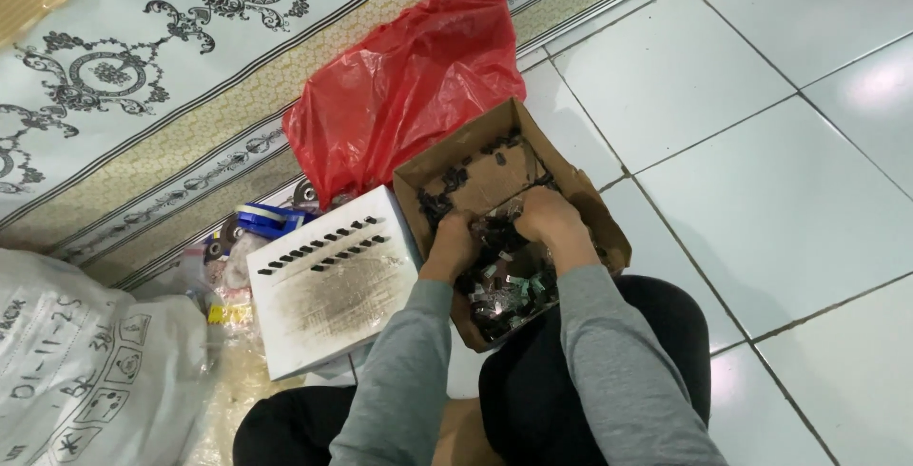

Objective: The person sits on the floor and repeatedly picks small black components from a cardboard box, then places them into a white tray with rows of slots. The person handles the components one at a time, transferring them from the box to the tray.

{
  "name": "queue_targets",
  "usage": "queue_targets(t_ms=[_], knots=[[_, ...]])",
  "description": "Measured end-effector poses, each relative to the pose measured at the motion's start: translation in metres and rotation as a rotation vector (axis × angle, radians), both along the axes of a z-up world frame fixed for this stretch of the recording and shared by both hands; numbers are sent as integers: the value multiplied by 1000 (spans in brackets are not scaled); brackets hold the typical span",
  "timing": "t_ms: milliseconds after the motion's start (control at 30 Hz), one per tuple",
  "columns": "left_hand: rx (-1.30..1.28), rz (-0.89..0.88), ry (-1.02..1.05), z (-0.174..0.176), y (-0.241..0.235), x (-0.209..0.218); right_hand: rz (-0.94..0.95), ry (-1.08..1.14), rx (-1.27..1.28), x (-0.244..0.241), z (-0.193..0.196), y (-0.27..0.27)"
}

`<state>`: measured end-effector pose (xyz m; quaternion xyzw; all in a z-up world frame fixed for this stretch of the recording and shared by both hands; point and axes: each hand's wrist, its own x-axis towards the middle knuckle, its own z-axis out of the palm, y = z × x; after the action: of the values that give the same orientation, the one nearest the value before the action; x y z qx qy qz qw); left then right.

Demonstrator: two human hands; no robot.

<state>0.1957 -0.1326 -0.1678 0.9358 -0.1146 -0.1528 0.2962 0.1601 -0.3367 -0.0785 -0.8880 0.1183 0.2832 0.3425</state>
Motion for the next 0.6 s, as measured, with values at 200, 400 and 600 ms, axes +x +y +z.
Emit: queue_targets(t_ms=[200, 400, 600], knots=[[-206, 116, 241, 25, -2, -10, 20, 25, -4, -12, 48, 10], [-490, 197, 339, 41, -13, -18, 93, -35, 51, -3, 33, 18], [-542, 218, 375, 33, -17, -26, 41, -61, 41, -3, 17, 16]])
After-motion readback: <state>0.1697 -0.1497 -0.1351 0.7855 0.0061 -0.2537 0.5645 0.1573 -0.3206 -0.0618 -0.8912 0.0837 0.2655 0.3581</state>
